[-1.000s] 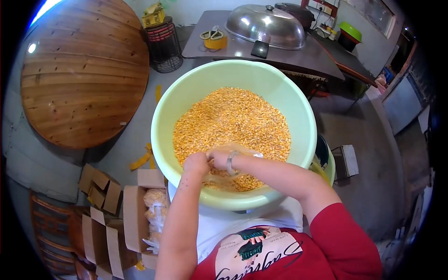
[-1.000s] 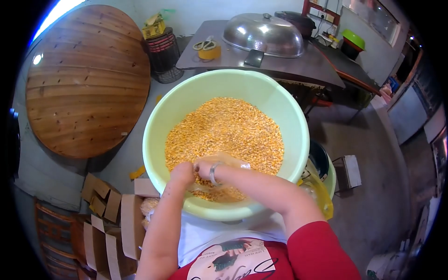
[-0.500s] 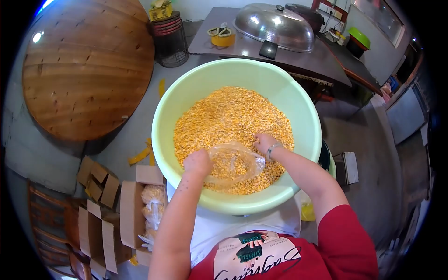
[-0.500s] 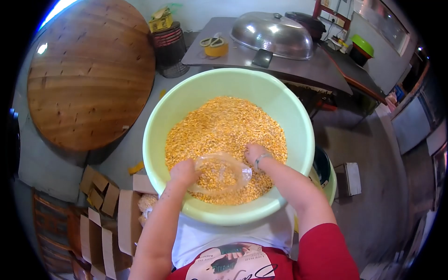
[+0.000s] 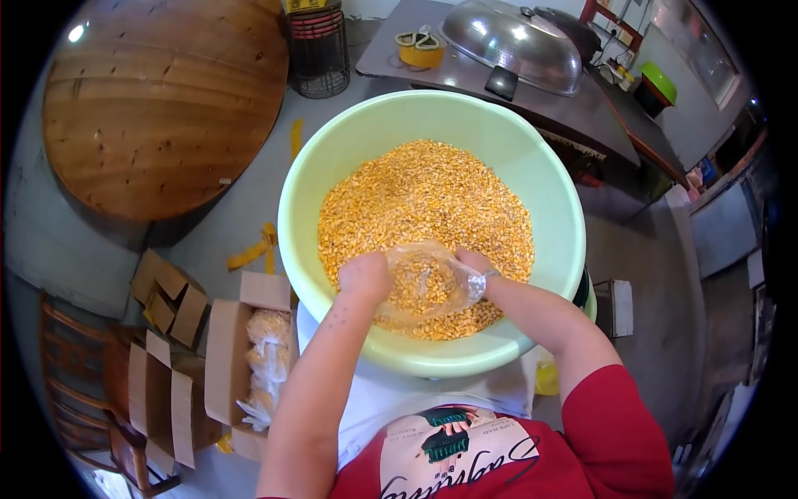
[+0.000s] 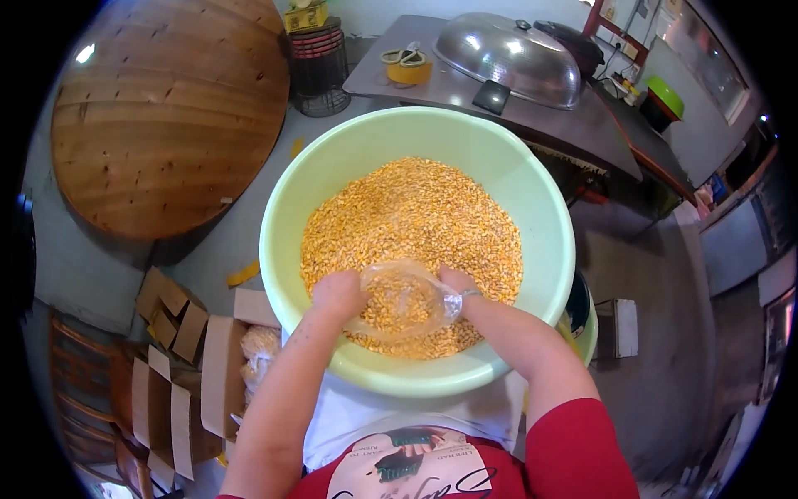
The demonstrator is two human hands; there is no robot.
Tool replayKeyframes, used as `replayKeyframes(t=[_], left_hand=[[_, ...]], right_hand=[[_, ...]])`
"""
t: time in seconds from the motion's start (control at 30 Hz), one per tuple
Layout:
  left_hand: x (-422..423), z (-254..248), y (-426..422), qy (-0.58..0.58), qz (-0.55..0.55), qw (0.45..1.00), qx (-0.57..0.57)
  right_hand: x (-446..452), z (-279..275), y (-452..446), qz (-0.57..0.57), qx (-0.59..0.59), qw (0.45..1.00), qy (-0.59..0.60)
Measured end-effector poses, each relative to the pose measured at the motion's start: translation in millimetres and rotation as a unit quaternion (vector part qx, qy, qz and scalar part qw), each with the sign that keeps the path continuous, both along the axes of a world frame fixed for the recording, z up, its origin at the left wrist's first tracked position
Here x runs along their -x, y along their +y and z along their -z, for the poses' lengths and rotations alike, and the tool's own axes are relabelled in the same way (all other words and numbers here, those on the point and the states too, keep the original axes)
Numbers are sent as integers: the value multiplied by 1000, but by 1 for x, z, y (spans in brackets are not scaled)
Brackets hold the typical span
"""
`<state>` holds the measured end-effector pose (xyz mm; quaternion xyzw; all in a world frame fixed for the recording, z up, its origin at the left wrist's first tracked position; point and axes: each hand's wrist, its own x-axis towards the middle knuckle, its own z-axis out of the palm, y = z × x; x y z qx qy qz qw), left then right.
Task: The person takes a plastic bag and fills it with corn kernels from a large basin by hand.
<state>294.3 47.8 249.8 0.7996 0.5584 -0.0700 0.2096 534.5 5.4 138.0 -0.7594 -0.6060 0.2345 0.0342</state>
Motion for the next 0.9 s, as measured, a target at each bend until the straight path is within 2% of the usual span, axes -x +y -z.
replayKeyframes(t=[0.1, 0.27, 0.3, 0.4, 0.43, 0.53, 0.57, 0.7, 0.77, 0.83, 0.87, 0.9], left_hand=[[1, 4, 1, -5, 0, 1000, 5], [2, 3, 2, -15, 0, 1000, 12], [2, 4, 2, -15, 1, 1000, 11], [1, 5, 1, -16, 4, 1000, 12], [1, 4, 2, -17, 4, 1000, 13], [2, 7, 3, -17, 13, 1000, 19], [3, 4, 2, -19, 11, 1000, 19], [2, -4, -1, -25, 13, 999, 26], [3, -5, 0, -27, 15, 999, 28], [4, -7, -1, -27, 17, 999, 27], [4, -8, -2, -25, 18, 999, 28], [4, -10, -2, -24, 19, 999, 29]], right_hand=[[-17, 36, 6, 72, 15, 984, 159], [-20, 22, 11, 62, 91, 988, 109], [-19, 15, 11, 70, 101, 987, 102], [-13, -34, 12, 157, 41, 967, 199], [-15, -38, 15, 220, 38, 934, 278], [-7, -101, 13, 232, 81, 880, 406], [5, -121, 11, 217, 82, 878, 418], [51, -138, 7, 131, 127, 894, 408], [73, -121, 4, 97, 154, 915, 360], [76, -73, 14, 73, 98, 955, 272], [78, -59, 20, 61, 69, 970, 227], [85, -63, 21, 98, 74, 973, 197]])
